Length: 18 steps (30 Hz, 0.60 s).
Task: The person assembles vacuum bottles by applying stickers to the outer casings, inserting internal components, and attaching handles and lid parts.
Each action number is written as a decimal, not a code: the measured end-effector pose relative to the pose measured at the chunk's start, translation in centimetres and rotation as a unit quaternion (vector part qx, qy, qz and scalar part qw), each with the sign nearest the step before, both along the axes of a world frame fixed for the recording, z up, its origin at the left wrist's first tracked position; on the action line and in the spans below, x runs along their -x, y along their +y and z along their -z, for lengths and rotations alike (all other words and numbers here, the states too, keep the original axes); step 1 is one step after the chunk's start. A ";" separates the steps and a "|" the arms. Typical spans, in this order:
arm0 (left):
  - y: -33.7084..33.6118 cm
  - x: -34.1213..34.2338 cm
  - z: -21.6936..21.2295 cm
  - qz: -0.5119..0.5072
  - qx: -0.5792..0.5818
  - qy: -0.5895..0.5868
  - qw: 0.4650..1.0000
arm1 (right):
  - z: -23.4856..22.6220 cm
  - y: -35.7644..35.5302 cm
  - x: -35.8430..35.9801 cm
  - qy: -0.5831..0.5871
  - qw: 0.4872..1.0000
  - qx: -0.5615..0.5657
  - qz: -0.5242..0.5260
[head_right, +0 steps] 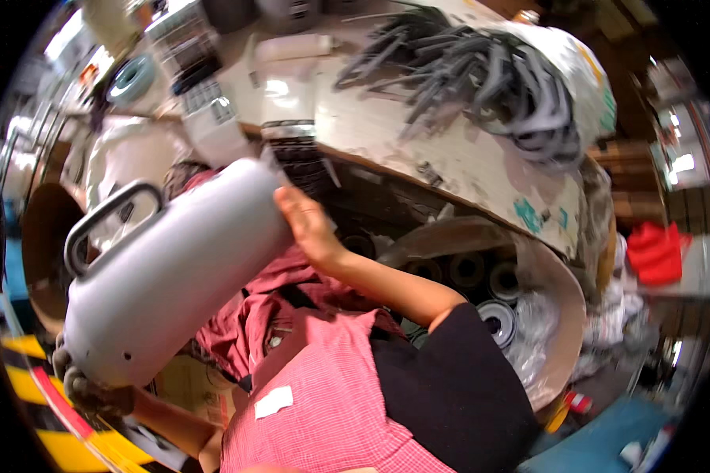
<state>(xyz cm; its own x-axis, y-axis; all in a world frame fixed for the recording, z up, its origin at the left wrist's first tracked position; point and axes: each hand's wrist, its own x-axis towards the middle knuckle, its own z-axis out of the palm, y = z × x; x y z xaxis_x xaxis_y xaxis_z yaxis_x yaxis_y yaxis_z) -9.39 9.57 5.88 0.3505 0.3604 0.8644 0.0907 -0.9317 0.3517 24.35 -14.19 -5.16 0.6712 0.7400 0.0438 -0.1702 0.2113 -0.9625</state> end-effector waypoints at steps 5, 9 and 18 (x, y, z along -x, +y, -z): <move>2.0 0.3 -2.0 -0.058 0.103 0.026 0.993 | -0.3 -3.5 -2.6 0.135 0.990 -0.026 -0.038; 2.8 -1.3 0.3 -0.113 -0.221 0.215 0.945 | 1.8 -0.5 0.9 0.223 0.962 -0.152 -0.042; 0.9 -7.5 -4.3 -0.028 -0.082 0.175 0.981 | -8.7 -16.4 -24.1 -0.560 0.722 0.215 0.345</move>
